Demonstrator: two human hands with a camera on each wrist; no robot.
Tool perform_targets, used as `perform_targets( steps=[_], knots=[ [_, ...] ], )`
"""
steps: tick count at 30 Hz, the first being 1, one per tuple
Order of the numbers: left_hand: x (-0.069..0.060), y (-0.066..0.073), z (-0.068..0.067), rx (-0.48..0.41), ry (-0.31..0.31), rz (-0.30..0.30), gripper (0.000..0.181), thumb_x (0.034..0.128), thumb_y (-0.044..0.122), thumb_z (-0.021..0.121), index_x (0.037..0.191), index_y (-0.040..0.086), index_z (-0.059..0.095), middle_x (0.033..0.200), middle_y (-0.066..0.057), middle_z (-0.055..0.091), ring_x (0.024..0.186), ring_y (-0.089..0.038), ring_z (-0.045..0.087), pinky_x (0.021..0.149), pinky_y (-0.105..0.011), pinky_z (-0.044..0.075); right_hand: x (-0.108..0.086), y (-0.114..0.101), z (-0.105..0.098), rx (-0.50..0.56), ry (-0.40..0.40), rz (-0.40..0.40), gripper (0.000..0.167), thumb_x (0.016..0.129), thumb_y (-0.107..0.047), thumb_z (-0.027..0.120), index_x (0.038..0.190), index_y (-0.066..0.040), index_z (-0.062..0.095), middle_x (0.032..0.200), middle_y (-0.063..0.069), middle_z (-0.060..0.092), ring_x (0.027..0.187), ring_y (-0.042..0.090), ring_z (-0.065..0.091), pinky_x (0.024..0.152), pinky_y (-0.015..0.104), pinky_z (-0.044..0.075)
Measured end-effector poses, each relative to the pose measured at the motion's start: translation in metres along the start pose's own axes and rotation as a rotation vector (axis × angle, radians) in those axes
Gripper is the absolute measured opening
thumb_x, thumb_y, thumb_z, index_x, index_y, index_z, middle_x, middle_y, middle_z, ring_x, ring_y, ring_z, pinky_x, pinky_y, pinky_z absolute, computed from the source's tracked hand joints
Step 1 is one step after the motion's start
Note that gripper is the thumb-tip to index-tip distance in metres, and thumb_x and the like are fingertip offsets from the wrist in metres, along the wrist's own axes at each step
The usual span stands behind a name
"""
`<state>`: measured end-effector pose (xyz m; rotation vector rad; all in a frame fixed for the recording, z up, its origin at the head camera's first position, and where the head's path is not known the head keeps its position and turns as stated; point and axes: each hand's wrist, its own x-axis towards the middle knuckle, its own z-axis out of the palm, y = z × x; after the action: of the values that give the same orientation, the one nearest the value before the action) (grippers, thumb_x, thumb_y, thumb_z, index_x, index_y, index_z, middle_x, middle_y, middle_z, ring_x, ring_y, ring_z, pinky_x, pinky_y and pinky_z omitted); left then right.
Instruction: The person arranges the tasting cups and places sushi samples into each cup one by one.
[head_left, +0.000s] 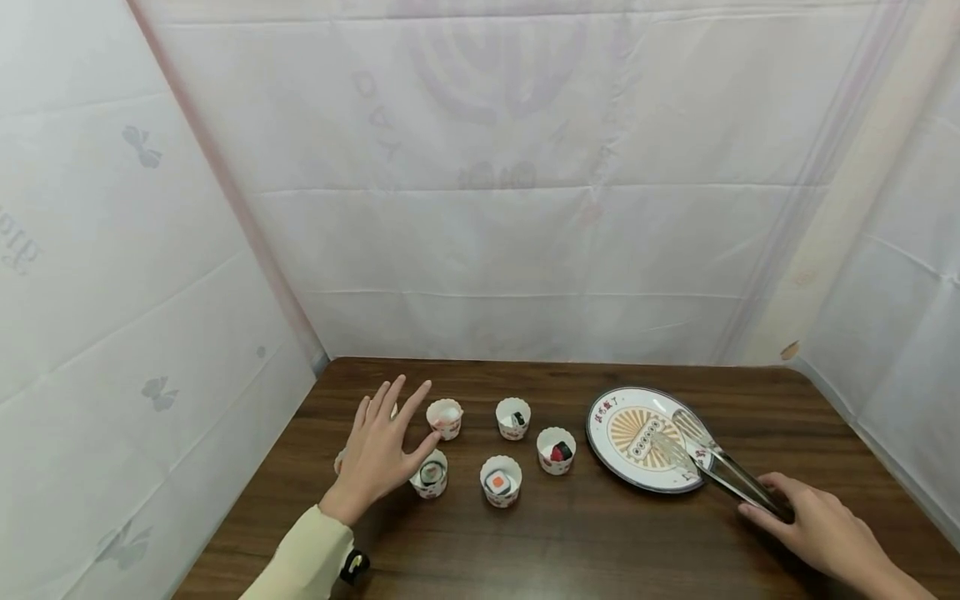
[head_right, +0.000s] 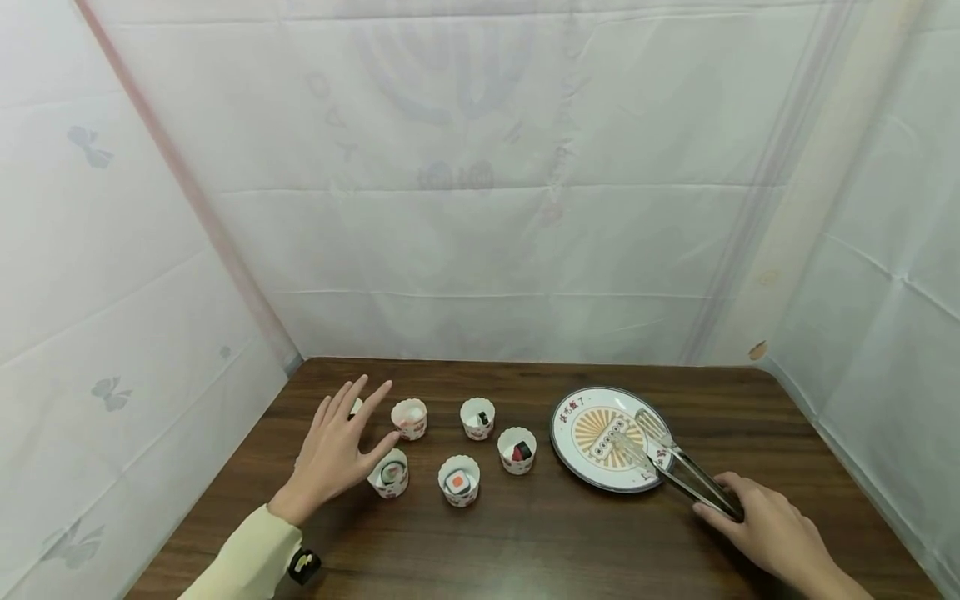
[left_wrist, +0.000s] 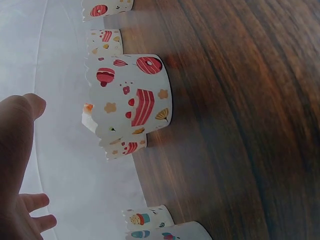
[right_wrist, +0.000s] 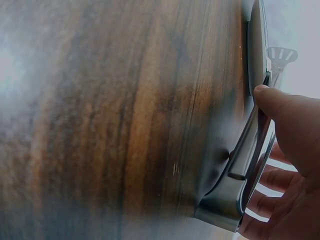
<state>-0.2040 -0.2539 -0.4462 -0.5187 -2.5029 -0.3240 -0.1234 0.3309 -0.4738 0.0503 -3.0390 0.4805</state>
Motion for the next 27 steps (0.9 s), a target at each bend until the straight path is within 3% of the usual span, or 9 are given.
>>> perform_targets(
  steps=[7, 12, 27],
  knots=[
    [-0.006, -0.004, -0.003, -0.007, -0.033, -0.006, 0.078, 0.0925, 0.049, 0.071, 0.160, 0.027, 0.040, 0.162, -0.021, 0.034, 0.148, -0.045, 0.031, 0.117, -0.067, 0.022, -0.003, -0.003, 0.003, -0.008, -0.009, 0.005, 0.083, 0.089, -0.068, 0.067, 0.129, 0.004, 0.062, 0.112, 0.028, 0.069, 0.091, 0.045, 0.068, 0.056, 0.053, 0.051],
    [-0.008, -0.006, -0.003, -0.006, -0.048, -0.007, 0.077, 0.0932, 0.050, 0.071, 0.160, 0.027, 0.039, 0.163, -0.021, 0.032, 0.149, -0.046, 0.030, 0.117, -0.067, 0.021, -0.006, -0.004, 0.006, -0.018, 0.029, -0.010, 0.083, 0.088, -0.067, 0.068, 0.129, 0.005, 0.063, 0.117, 0.033, 0.066, 0.097, 0.053, 0.065, 0.059, 0.058, 0.052],
    [-0.015, -0.012, 0.000, -0.011, -0.065, -0.021, 0.077, 0.0939, 0.052, 0.068, 0.160, 0.029, 0.038, 0.163, -0.020, 0.033, 0.148, -0.046, 0.031, 0.118, -0.066, 0.020, -0.008, -0.007, 0.010, -0.012, 0.046, -0.042, 0.079, 0.088, -0.065, 0.071, 0.132, 0.000, 0.063, 0.119, 0.029, 0.067, 0.098, 0.050, 0.065, 0.060, 0.059, 0.051]
  ],
)
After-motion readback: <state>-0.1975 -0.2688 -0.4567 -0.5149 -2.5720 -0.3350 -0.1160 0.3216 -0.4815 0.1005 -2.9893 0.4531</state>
